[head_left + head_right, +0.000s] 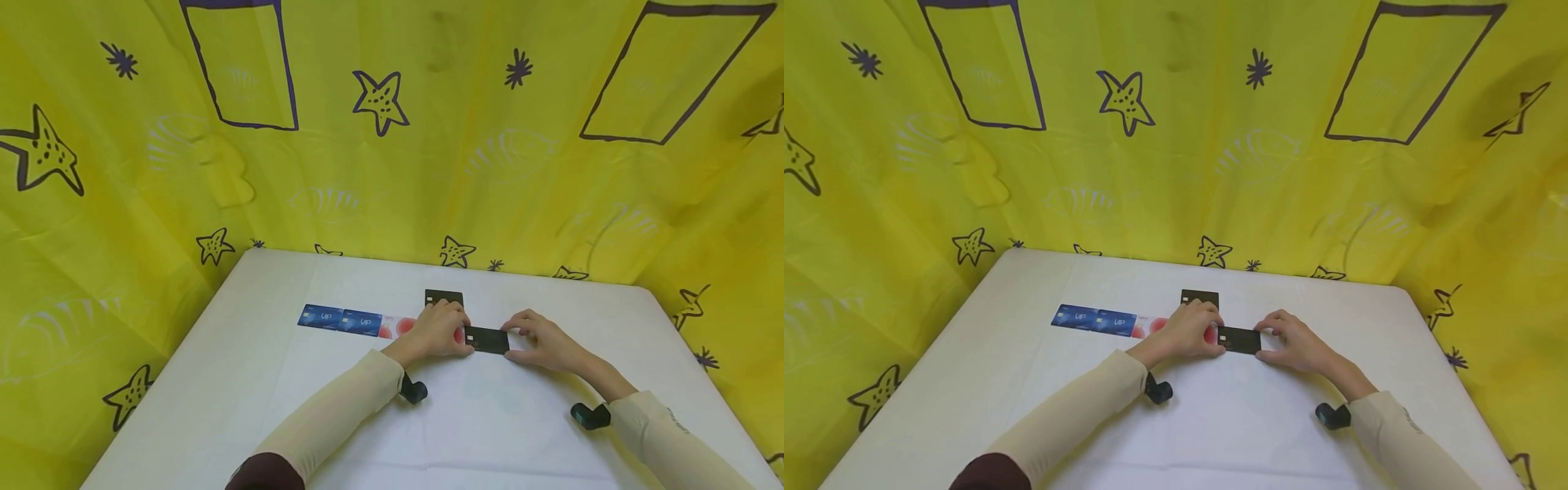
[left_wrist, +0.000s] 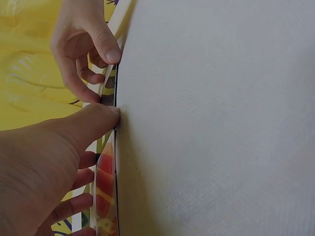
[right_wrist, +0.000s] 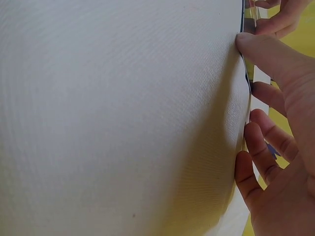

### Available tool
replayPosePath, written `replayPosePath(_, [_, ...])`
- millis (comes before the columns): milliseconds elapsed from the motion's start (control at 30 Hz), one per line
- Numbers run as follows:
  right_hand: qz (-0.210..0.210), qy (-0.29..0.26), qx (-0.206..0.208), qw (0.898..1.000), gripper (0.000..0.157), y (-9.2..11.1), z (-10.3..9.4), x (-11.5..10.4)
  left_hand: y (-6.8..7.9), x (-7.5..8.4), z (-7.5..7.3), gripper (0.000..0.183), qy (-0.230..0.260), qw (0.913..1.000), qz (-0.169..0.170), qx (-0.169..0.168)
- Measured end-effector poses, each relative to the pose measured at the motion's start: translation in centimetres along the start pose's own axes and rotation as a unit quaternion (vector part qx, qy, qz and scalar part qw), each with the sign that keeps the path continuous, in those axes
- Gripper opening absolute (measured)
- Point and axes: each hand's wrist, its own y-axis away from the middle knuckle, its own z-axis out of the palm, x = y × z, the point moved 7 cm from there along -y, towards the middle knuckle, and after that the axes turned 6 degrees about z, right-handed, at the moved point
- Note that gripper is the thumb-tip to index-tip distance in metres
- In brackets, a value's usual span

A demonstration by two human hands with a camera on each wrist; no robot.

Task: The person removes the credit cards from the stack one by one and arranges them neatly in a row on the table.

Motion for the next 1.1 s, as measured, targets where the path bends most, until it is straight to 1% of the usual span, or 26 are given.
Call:
replayPosePath(233, [0.008,-0.002,-0.002,1.0,0.039,0.0,0.1,0.1,0.1,0.1,0.0,0.048,0.006,1.0,0.003,0.001])
replayPosePath(433, [0.004,0.001,-0.011,1.0,0.041,0.0,-0.2,-0.2,0.2,0.0,-0.2,0.049,0.017,0.9998,0.008,-0.005])
replayPosePath(567, [-0.013,0.005,-0.018,1.0,0.047,-0.1,-0.5,-0.6,0.2,-0.1,-0.3,0.052,0.028,0.9994,0.014,-0.014])
replayPosePath(700, [-0.035,0.007,-0.024,0.999,0.056,-0.2,-0.8,-1.0,0.1,-0.2,-0.4,0.059,0.036,0.9989,0.018,-0.023])
replayPosePath(800, [-0.042,0.007,-0.035,0.998,0.062,-0.3,-1.0,-1.2,0.0,-0.2,-0.5,0.064,0.038,0.9987,0.019,-0.029])
replayPosePath(967, [-0.031,0.003,-0.058,0.998,0.069,-0.5,-1.1,-1.3,-0.1,-0.1,-0.5,0.068,0.04,0.9985,0.016,-0.034])
replayPosePath(1100, [-0.028,0.004,-0.06,0.998,0.071,-0.5,-1.2,-1.3,-0.1,-0.1,-0.5,0.068,0.042,0.9984,0.015,-0.035])
